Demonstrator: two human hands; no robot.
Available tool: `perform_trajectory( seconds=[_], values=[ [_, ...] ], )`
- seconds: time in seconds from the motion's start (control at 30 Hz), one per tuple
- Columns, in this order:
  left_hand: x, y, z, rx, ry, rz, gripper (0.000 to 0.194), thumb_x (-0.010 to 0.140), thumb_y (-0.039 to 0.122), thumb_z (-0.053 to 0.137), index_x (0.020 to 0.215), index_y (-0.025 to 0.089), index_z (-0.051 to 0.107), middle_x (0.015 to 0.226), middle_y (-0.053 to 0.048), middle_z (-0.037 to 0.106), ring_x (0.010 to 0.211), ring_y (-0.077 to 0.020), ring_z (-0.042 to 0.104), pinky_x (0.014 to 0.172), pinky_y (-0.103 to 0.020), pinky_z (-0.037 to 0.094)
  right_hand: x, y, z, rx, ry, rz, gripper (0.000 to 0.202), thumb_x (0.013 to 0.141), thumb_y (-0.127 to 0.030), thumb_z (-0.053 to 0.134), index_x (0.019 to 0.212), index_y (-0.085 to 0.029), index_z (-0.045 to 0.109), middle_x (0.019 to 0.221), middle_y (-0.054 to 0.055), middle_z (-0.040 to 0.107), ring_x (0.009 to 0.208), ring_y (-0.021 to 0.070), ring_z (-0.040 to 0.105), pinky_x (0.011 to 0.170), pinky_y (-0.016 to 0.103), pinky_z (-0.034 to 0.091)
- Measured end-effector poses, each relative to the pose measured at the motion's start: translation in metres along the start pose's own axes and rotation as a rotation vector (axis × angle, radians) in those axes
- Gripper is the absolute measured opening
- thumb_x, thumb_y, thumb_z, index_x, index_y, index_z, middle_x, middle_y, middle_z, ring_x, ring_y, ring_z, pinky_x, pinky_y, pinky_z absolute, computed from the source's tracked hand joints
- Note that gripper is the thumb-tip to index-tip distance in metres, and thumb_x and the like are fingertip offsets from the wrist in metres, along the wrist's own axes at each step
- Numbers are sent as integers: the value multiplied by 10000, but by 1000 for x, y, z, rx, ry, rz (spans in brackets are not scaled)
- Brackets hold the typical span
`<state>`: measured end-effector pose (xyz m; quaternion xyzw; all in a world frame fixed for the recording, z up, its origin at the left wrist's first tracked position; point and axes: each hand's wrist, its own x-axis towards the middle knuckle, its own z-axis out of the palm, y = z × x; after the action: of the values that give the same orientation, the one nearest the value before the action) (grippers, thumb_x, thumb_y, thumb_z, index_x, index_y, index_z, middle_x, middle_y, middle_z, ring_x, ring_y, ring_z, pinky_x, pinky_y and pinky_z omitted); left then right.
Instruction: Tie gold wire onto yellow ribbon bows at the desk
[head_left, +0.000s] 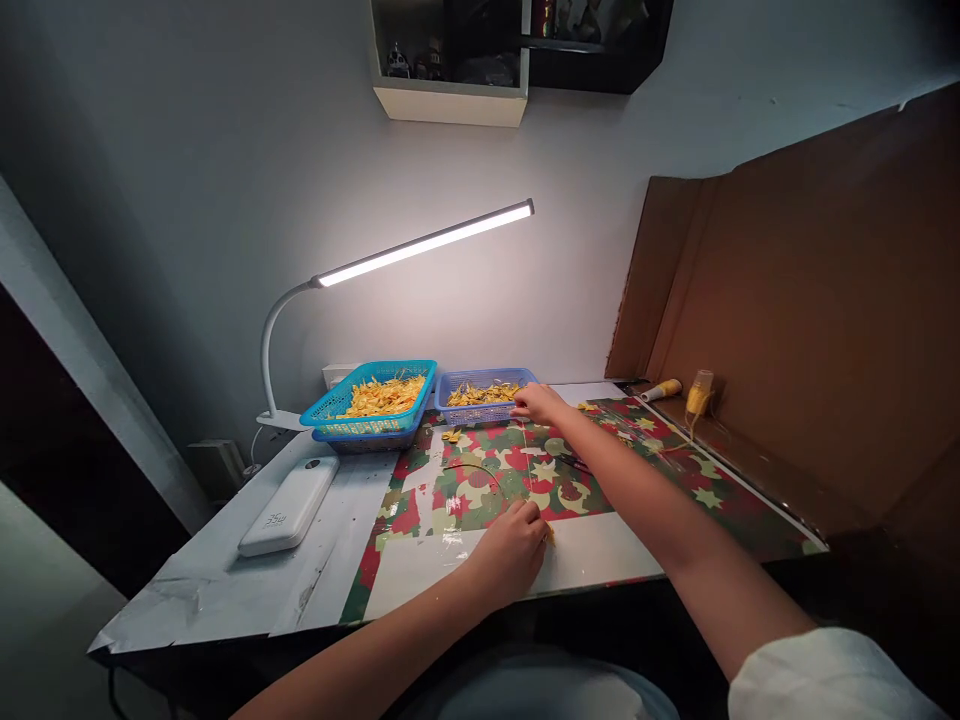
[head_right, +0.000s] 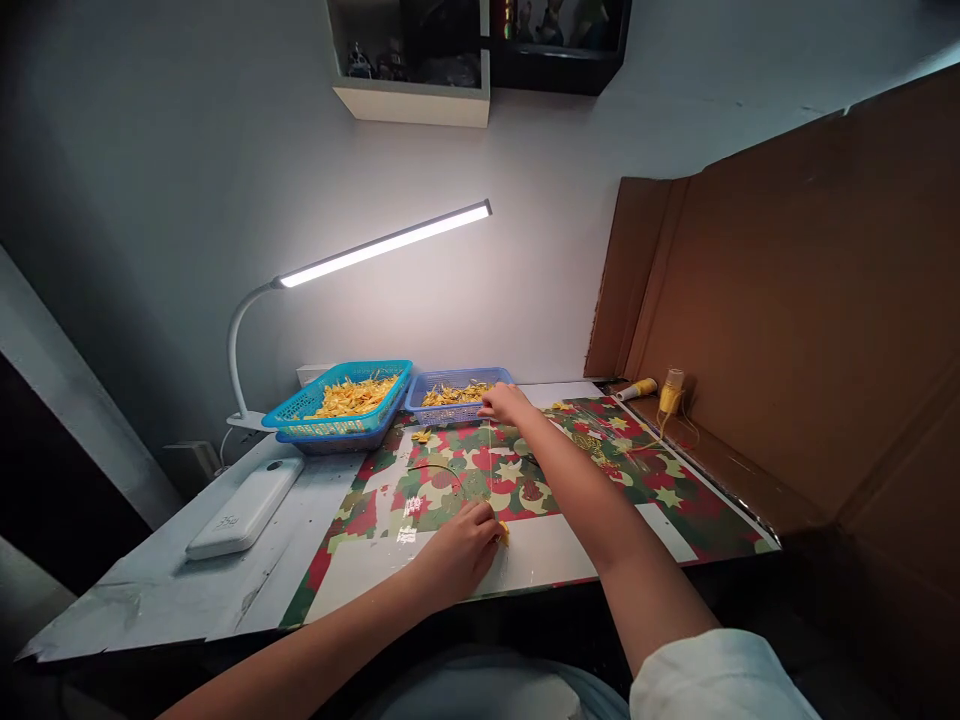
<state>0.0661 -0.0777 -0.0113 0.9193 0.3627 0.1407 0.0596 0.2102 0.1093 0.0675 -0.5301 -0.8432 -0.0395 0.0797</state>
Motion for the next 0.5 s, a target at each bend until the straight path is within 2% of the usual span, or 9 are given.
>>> perform_trajectory(
  seconds=[0.13,0.27,0.5],
  values=[
    [1,3,-1,21,-9,8,180,844,111,423,837,151,598,920,-91,575,849,-194,519,799,-335,473,-2,-8,-1,-114,25,-57,283,878,-428,533,787,-191,657,852,82,654,859,188,538,670,244,304],
    [2,5,0,52,-1,28,159,840,114,435,836,154,588,908,-85,570,859,-196,519,797,-330,466,-1,-16,11,-108,41,-115,245,888,-386,538,819,-181,650,835,66,669,909,199,526,704,259,308],
    [1,4,5,15,36,49,129,826,132,455,823,161,581,884,-85,568,841,-196,534,763,-318,472,1,-29,28,-165,80,-212,233,885,-369,548,873,-156,642,932,84,665,968,216,510,752,284,310]
  ],
)
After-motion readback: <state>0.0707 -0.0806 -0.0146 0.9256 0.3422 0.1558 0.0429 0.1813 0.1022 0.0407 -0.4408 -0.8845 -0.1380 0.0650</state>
